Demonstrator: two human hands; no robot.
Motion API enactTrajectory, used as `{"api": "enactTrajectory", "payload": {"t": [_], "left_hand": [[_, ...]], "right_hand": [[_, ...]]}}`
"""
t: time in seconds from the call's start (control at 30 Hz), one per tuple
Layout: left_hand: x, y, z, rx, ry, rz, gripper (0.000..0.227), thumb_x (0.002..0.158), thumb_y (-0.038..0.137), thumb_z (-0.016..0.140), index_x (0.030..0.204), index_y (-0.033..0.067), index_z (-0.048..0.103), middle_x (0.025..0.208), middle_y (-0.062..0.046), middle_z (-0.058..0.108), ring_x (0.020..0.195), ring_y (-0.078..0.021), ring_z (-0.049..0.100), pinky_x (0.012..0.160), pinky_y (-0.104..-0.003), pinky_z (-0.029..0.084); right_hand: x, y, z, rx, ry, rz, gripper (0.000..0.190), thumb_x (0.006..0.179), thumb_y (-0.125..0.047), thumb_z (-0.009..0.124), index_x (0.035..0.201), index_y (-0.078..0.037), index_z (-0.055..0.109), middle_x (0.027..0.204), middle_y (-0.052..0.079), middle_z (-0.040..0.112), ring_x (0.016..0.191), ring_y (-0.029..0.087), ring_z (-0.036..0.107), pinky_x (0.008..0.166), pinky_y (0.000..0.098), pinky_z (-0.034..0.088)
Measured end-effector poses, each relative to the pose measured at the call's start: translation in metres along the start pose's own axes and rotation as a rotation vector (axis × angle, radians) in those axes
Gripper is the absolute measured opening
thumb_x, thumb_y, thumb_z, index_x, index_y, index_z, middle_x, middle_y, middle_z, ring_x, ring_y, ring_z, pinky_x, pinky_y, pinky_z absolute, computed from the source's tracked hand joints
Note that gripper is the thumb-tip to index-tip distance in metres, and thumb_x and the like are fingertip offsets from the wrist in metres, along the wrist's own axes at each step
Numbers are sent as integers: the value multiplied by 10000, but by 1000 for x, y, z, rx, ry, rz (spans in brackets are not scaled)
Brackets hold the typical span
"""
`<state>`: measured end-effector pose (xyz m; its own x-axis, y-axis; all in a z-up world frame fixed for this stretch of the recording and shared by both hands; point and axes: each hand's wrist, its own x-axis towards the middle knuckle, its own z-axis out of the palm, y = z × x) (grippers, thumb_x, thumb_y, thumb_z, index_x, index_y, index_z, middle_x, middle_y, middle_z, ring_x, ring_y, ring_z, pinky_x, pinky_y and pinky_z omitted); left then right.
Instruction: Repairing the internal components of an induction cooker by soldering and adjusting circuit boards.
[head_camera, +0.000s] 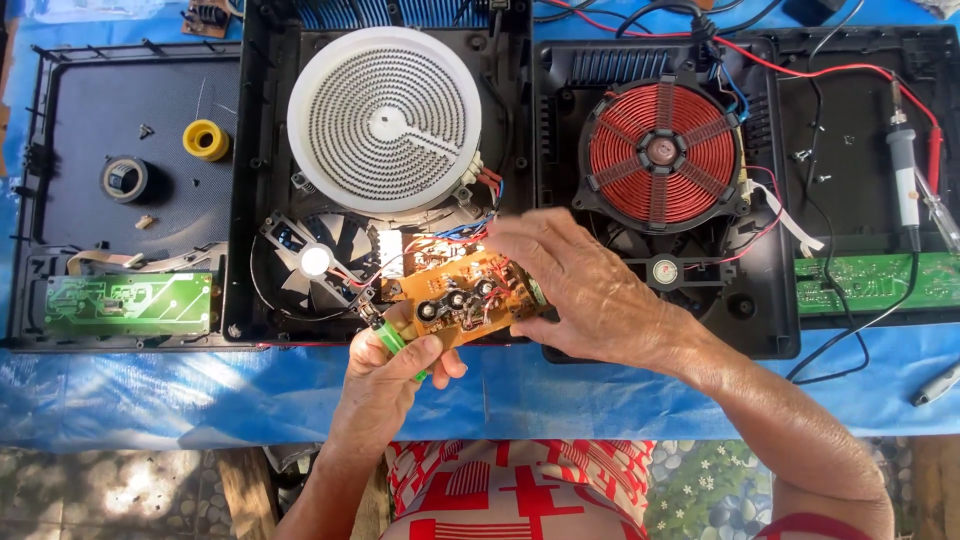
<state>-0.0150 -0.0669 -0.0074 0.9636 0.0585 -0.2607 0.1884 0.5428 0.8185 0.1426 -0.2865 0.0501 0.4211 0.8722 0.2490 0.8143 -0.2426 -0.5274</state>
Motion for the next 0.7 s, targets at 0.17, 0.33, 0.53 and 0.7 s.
{"api": "enactTrajectory", "payload": {"t": [0.17, 0.33, 0.53, 0.7], "left_hand": [[14, 3, -1, 59, -71, -32, 146, 983, 47, 628, 880, 10, 724, 822, -197, 783, 608, -226, 679, 609, -330, 585], [22, 9, 10, 64, -149, 92, 398, 1039, 71, 561, 1429, -9, 555, 1099, -194, 709, 835, -233, 756, 650, -291, 595], [26, 7, 12, 180, -100, 179, 206, 1007, 78, 646, 1209, 56, 679, 723, -108, 698, 826, -203, 710, 482, -256, 503], [29, 0, 4, 201, -33, 151, 162, 979, 102, 691, 1139, 87, 709, 814, -64, 656, 603, -144, 636, 461, -237, 467]], "right_hand": [[-17, 14, 10, -85, 6, 81, 930, 688, -340, 960, 1399, -101, 410, 1323, 139, 596, 1230, 343, 518, 917, 498, 509], [-30, 39, -5, -213, 237, 225, 761, 681, -334, 930, 1301, -105, 552, 1189, 127, 635, 1078, 281, 603, 850, 429, 550], [-31, 96, -32, -174, 255, 378, 875, 619, -268, 1003, 1326, -84, 523, 1183, 129, 548, 1097, 293, 493, 879, 430, 489], [-11, 98, -32, -70, 193, 393, 790, 651, -196, 957, 1301, -104, 517, 1179, 90, 561, 1103, 258, 476, 906, 427, 462]]}}
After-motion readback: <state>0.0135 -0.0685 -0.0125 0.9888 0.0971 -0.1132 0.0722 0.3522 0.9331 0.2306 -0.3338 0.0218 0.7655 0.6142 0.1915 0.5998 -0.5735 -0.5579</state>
